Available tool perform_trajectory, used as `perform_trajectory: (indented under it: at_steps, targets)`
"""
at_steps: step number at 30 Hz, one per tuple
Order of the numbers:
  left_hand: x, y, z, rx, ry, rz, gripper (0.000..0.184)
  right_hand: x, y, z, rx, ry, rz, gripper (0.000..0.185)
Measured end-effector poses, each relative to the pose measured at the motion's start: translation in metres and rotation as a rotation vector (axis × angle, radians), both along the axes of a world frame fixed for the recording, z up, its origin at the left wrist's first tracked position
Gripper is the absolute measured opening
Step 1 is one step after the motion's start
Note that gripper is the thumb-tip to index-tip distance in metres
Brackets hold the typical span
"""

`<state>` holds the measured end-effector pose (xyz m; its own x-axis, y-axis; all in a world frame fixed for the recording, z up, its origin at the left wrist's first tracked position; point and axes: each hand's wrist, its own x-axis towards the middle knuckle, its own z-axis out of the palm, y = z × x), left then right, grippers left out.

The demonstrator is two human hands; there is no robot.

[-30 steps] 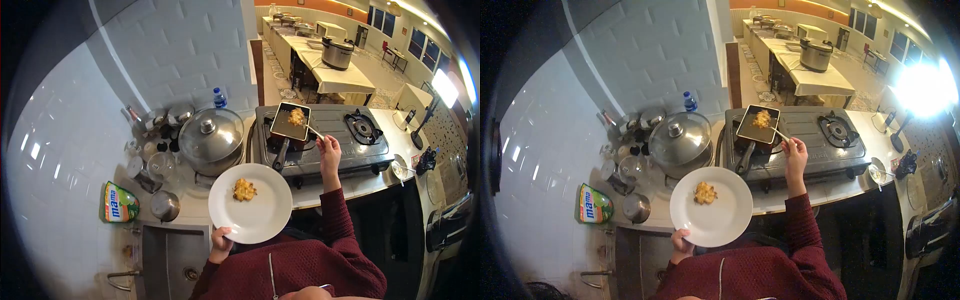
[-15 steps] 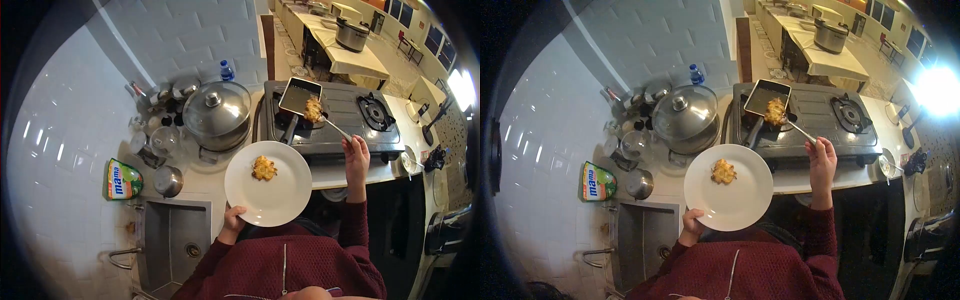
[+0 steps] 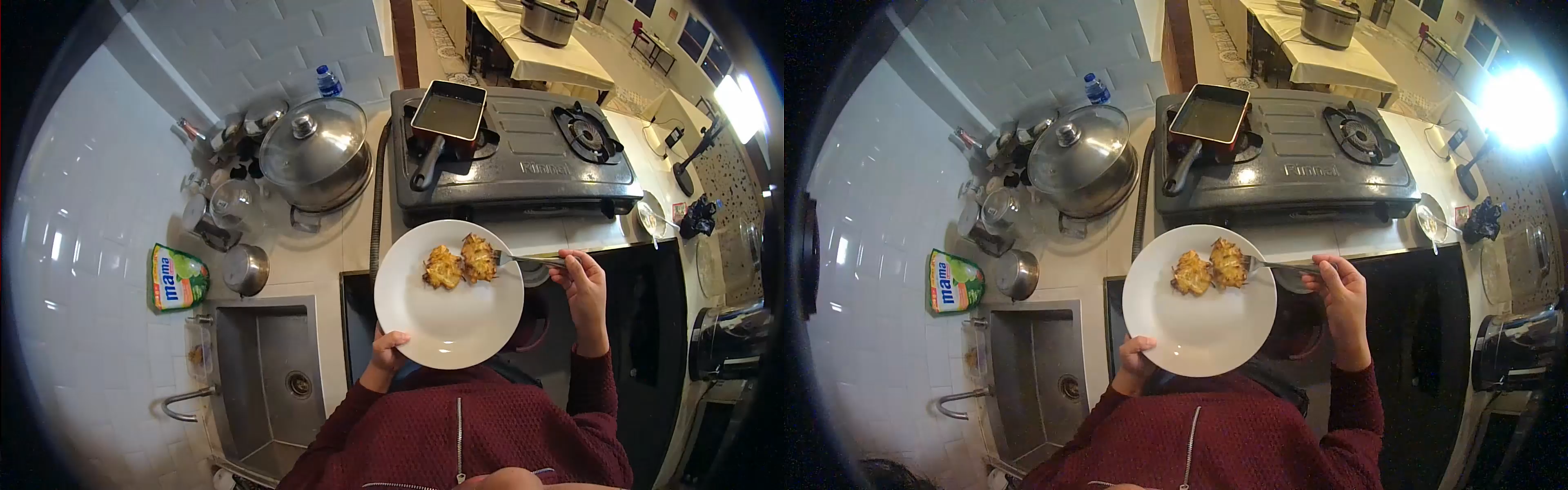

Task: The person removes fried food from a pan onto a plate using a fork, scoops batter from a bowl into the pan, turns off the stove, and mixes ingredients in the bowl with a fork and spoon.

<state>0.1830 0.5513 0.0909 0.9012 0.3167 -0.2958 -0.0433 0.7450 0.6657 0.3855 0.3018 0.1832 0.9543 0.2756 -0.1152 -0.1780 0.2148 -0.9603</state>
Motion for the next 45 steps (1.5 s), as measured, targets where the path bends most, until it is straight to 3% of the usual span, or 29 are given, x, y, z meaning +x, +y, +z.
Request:
perform_trajectory:
  at_steps: [3,9,16,22,24,27,30,32,33,35,37,45]
  targets:
    - [-0.014,-0.009,-0.008,0.027,-0.093,-0.023,0.058,-0.016,-0.010,0.000,-0.036,-0.048,0.004,0.019]
    - [-0.060,-0.033,0.000,-0.124,-0.083,-0.049,0.058,-0.071,-0.020,0.010,-0.138,-0.196,0.044,0.016]
    - [-0.163,-0.060,-0.027,-0.012,-0.044,0.027,0.063,-0.162,-0.020,0.010,-0.299,-0.532,0.018,0.015]
    - [-0.221,-0.087,-0.019,-0.073,-0.113,0.032,0.068,-0.220,-0.043,0.026,-0.421,-0.627,0.018,0.014]
    - [-0.236,-0.090,-0.029,0.181,-0.026,0.026,0.067,-0.234,-0.054,0.032,-0.424,-0.627,-0.030,0.014]
    - [-0.246,-0.094,-0.028,0.278,0.008,-0.002,0.065,-0.245,-0.073,0.035,-0.415,-0.609,-0.117,0.014]
    - [-0.243,-0.103,-0.023,0.181,-0.159,-0.005,0.037,-0.255,-0.093,0.043,-0.416,-0.583,-0.196,0.014]
    - [-0.240,-0.105,-0.037,0.256,-0.161,-0.032,0.037,-0.255,-0.106,0.047,-0.405,-0.575,-0.246,0.014]
    - [-0.235,-0.107,-0.037,0.374,-0.083,-0.061,0.049,-0.253,-0.113,0.048,-0.398,-0.562,-0.279,0.014]
    - [-0.223,-0.115,-0.036,0.317,-0.037,-0.105,0.062,-0.250,-0.129,0.049,-0.384,-0.539,-0.345,0.014]
    - [-0.199,-0.139,0.032,-0.035,-0.087,-0.143,0.061,-0.246,-0.148,0.044,-0.352,-0.504,-0.384,0.014]
    - [-0.096,-0.227,0.024,0.094,-0.033,-0.364,0.072,-0.235,-0.268,0.031,-0.384,-0.355,-0.632,0.014]
